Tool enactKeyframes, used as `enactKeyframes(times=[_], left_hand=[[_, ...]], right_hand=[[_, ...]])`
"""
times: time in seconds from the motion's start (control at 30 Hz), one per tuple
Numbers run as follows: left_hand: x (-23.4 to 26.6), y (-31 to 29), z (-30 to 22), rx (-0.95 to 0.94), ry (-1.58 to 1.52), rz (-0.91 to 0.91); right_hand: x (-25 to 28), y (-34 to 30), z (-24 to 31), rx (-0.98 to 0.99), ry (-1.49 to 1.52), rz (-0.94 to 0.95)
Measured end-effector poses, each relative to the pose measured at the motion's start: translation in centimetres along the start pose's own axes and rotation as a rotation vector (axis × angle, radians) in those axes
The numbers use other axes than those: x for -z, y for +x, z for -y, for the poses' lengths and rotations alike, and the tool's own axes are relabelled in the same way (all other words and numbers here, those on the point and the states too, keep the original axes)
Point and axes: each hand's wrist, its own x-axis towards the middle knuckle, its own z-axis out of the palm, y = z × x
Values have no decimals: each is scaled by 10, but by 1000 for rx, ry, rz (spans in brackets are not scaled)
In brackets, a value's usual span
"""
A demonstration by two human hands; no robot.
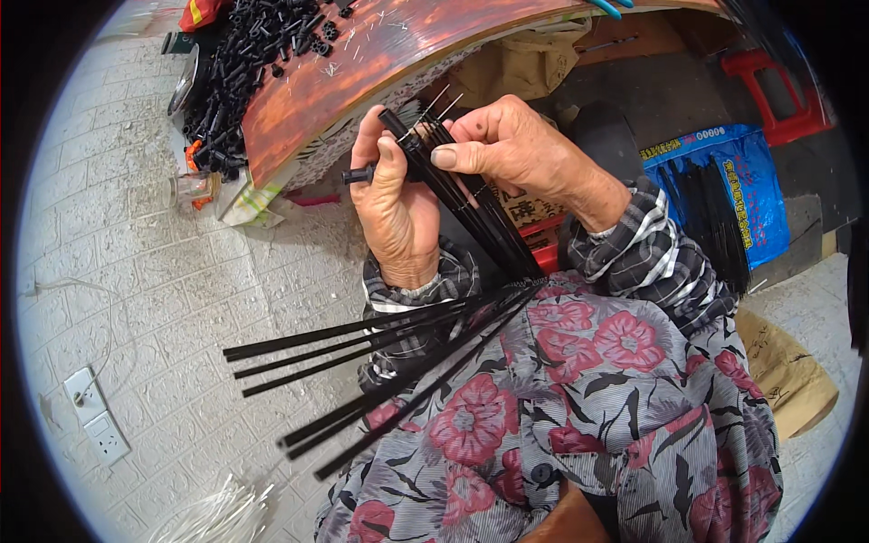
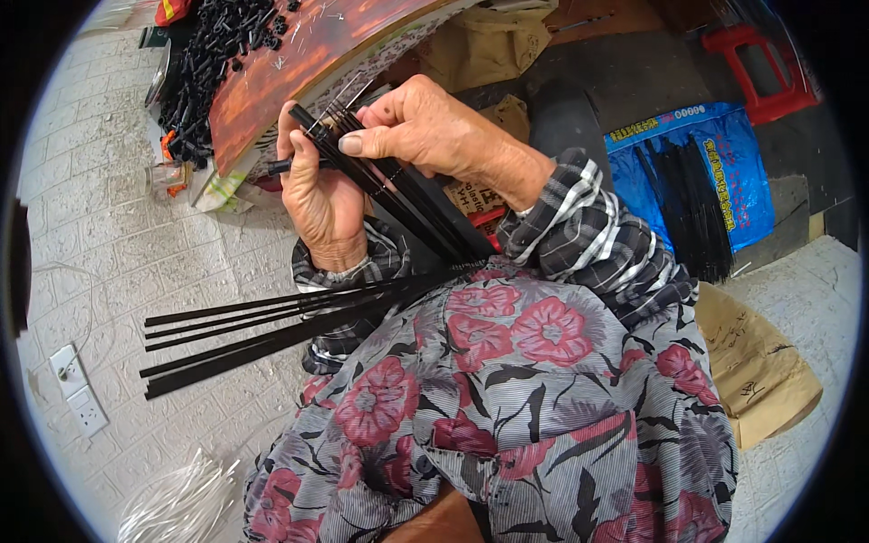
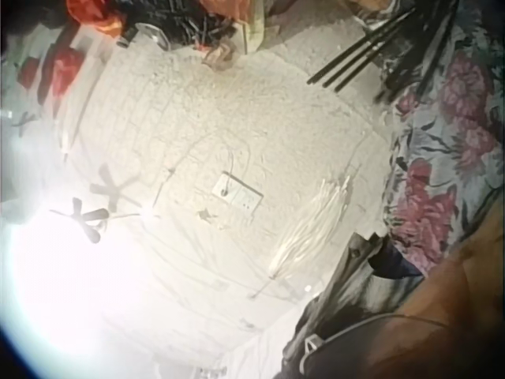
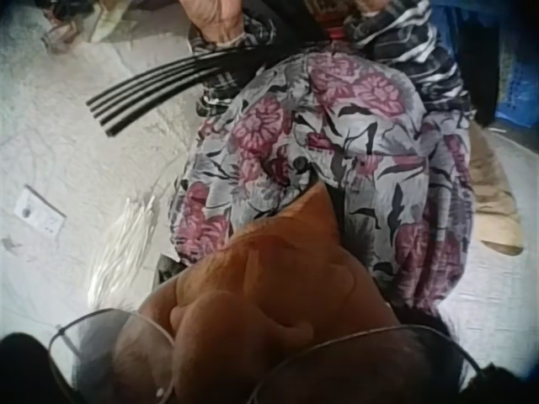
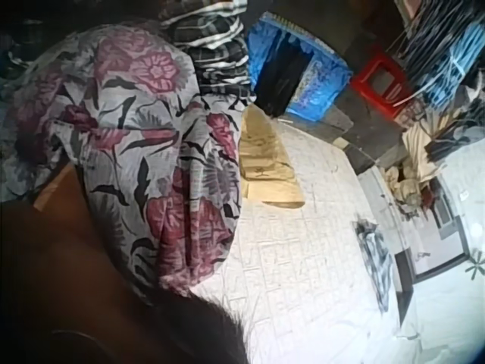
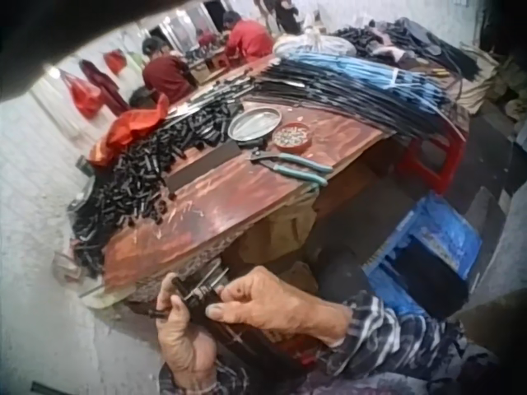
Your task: Assembling and trimming plastic components on bundles of wires at a manufacturing workstation.
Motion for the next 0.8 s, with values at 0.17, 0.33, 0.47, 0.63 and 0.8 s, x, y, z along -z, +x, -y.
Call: enactKeyframes(times=[0.17,0.33,0.47,0.63,0.8], left_hand=[[7,4,1,7,-9,-35],[20,6,3,75,4,3],[21,8,3,123,-34,53],[22,6,10,161,-161,111],[28,6,12,188,-180,126]], right_hand=[[-10,6,-7,35,17,-99],[-7,6,0,82,154,-66],[-10,10,0,85,98,-10],[-1,13,-4,68,164,7],[0,16,-8,70,212,8]])
